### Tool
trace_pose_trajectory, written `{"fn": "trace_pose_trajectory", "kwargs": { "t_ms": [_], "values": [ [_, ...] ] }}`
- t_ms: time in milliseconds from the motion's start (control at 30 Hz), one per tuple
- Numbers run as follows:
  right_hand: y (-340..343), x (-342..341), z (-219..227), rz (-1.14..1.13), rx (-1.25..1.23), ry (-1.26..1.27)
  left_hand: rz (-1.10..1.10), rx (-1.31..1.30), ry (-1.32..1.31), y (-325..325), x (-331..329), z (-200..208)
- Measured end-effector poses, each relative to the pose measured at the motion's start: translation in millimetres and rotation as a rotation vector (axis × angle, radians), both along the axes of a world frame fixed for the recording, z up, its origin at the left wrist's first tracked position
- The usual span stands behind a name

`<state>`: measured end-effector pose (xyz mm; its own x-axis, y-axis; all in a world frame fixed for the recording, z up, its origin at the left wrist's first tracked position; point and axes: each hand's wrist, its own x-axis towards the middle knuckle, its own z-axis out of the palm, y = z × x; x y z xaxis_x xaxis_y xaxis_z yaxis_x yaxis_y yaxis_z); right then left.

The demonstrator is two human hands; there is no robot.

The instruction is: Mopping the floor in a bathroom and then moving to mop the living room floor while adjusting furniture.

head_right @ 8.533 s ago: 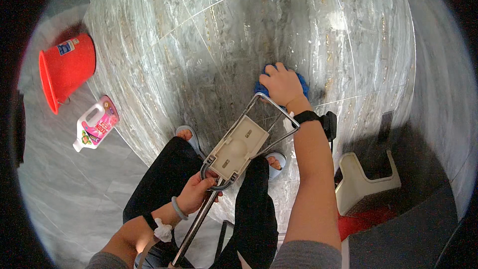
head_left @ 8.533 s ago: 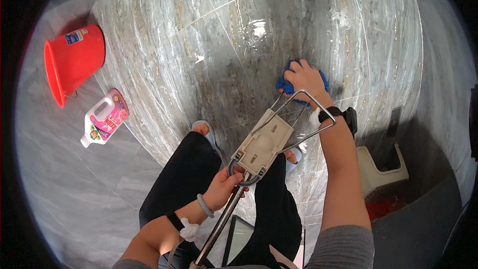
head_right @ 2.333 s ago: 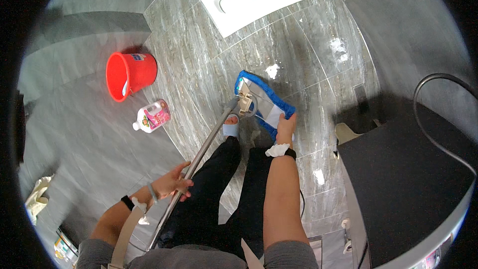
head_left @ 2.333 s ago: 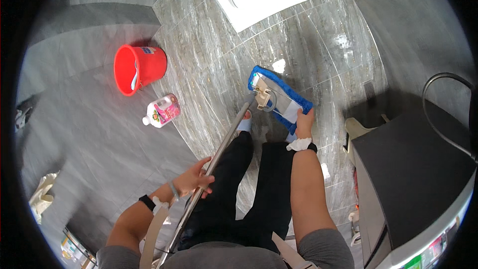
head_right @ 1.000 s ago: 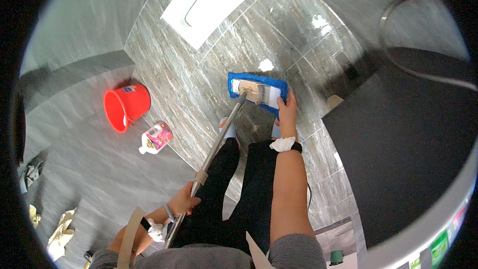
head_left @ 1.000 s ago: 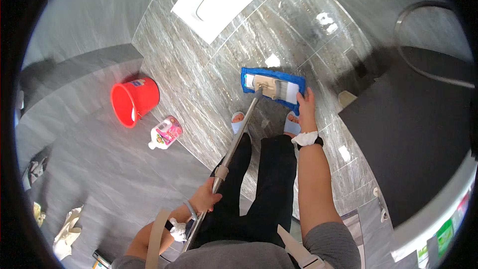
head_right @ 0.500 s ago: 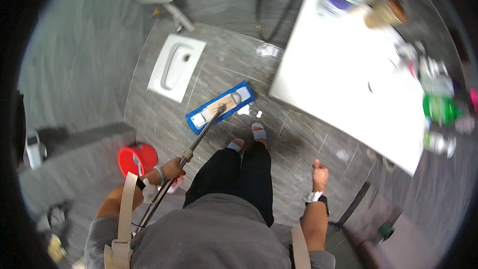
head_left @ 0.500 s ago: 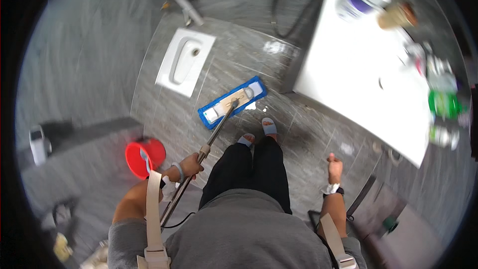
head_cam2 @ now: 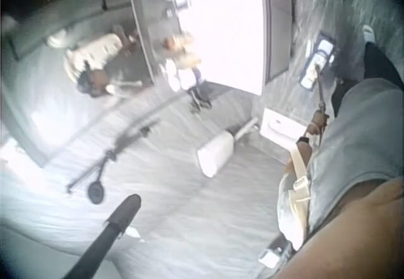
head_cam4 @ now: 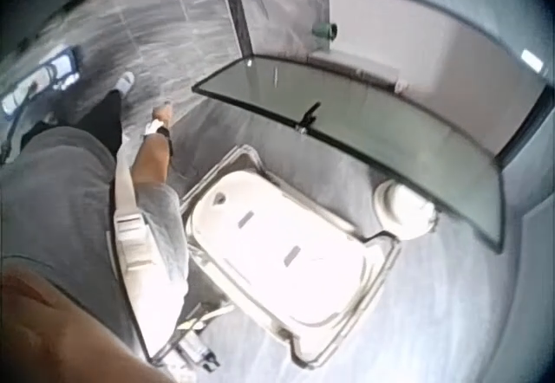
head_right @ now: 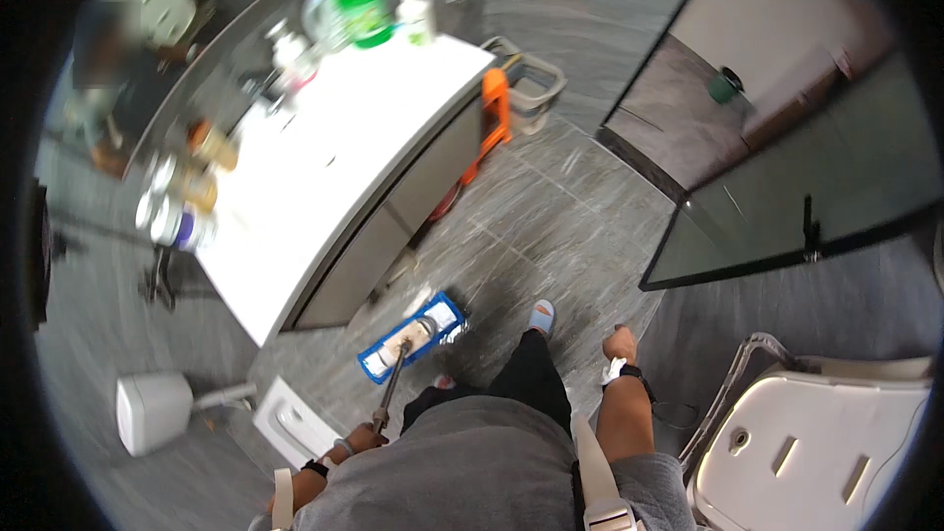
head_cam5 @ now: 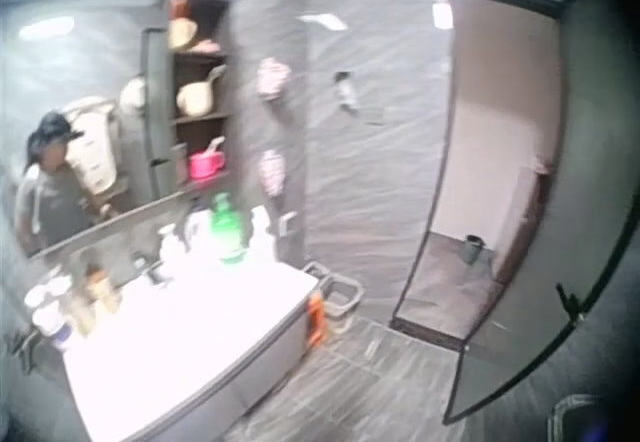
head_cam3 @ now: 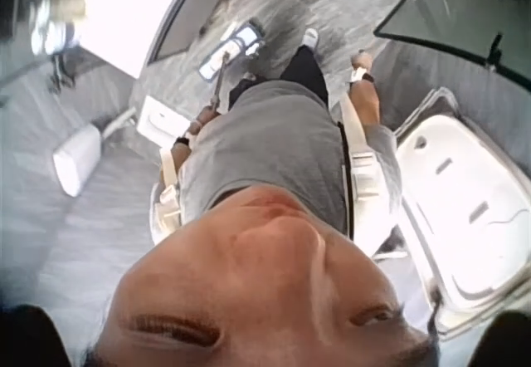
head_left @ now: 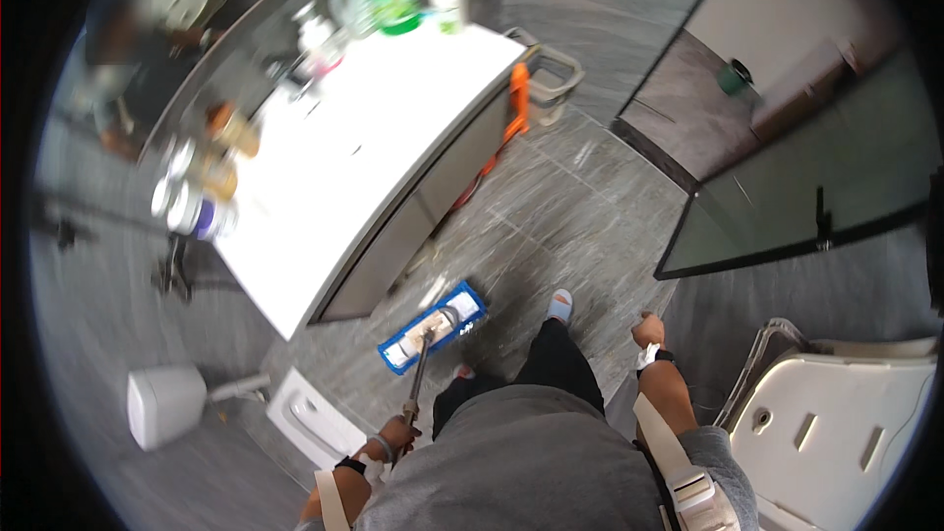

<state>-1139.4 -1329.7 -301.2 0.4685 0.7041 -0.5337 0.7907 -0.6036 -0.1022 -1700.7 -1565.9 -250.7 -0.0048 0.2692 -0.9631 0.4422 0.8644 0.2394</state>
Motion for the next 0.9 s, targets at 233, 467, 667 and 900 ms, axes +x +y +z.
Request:
{"fn": "trace_pose_trajectory", "kwargs": {
  "t_ms": [233, 467, 667, 900],
  "values": [
    [55, 81, -33, -0.028, 0.03, 0.186, -0.616, 0.165, 0.099, 206, 114, -41],
    [221, 143, 6, -0.036, 0.246, 0.504, -0.395, 0.125, -0.048, 454, 300, 58],
    [395, 219, 12, 0.013, 0.385, 0.759, -0.367, 0.158, -0.206, 631, 427, 60],
    [542, 354, 34, 0.024, 0.338, 0.495, -0.49, 0.139, -0.323, 859, 563, 30]
  ]
}}
